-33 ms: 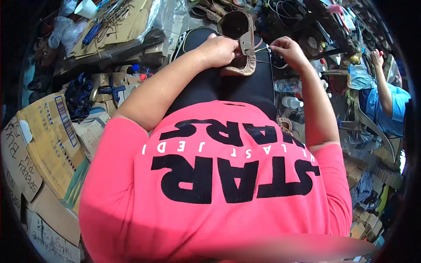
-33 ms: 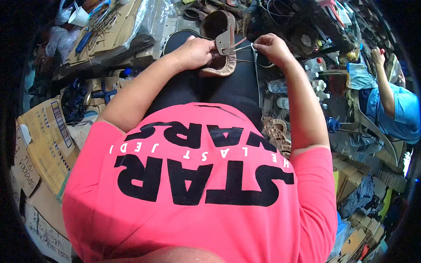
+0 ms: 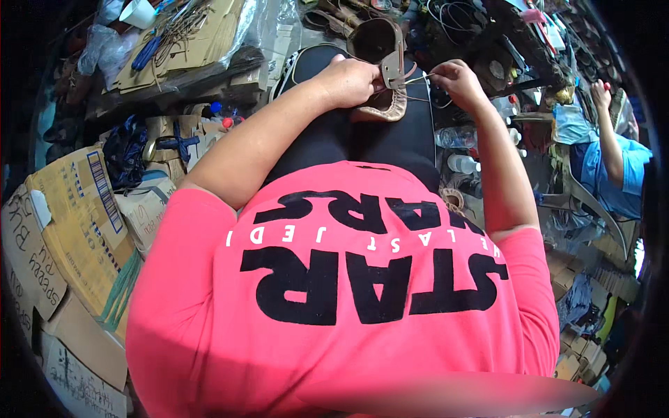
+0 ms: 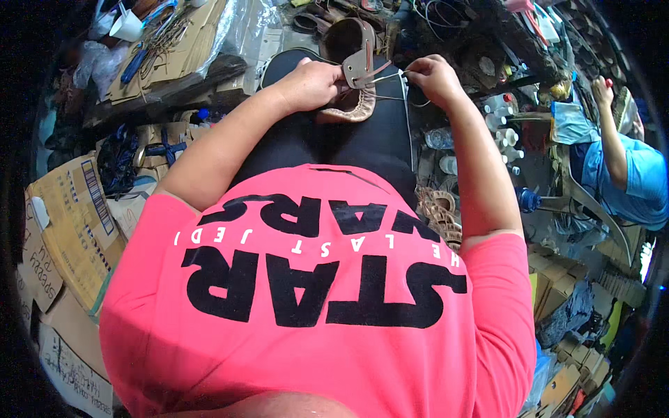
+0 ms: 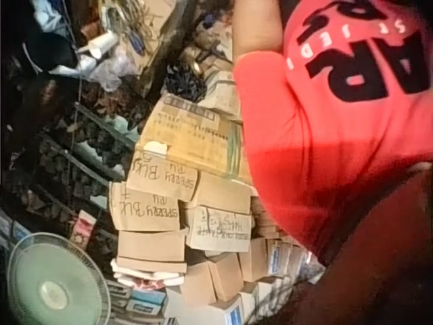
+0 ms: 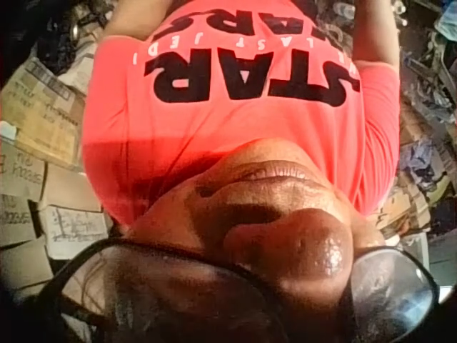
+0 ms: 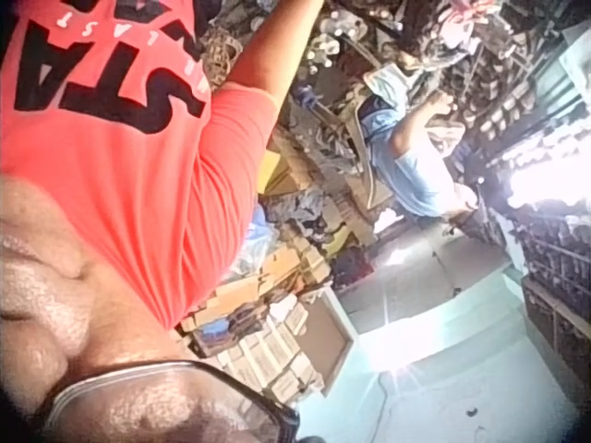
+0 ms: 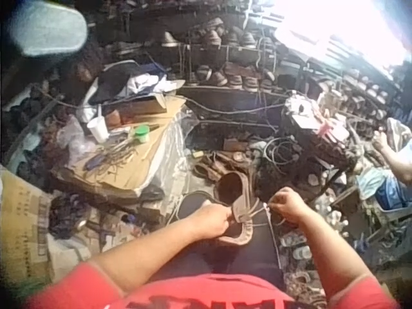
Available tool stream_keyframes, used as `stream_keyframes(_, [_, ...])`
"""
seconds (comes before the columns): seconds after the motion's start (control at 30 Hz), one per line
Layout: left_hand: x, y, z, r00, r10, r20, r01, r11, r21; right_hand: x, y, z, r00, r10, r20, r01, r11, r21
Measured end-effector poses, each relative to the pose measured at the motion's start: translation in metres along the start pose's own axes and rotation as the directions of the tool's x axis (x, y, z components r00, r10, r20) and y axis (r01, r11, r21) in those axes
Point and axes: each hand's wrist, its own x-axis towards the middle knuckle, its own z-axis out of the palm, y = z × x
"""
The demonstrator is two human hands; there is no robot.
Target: The recorder is hand-stitching a leather shoe upper using a needle and thread.
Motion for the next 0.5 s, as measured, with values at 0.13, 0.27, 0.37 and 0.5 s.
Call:
stream_keyframes(0.13, [-0.001, -0.007, 0.005, 0.998, 0.004, -0.059, -0.008, 0.997, -0.074, -0.015, -0.034, -0.024, 0.971, -0.119, -0.209, 0.149, 0.979, 0.136])
stream_keyframes(0.27, [0.001, -0.008, 0.003, 0.999, 0.030, -0.025, -0.030, 0.999, -0.023, -0.023, -0.087, -0.021, 0.857, -0.499, 0.127, 0.483, 0.695, -0.532])
stream_keyframes(0.37, [0.003, -0.004, 0.000, 0.998, 0.062, -0.007, -0.062, 0.998, 0.020, -0.020, -0.091, -0.007, 0.858, -0.444, 0.259, 0.507, 0.648, -0.569])
stream_keyframes(0.5, [-0.007, -0.007, 0.001, 0.986, 0.144, -0.088, -0.147, 0.989, -0.021, -0.015, -0.077, -0.003, 0.817, -0.527, 0.234, 0.571, 0.683, -0.456])
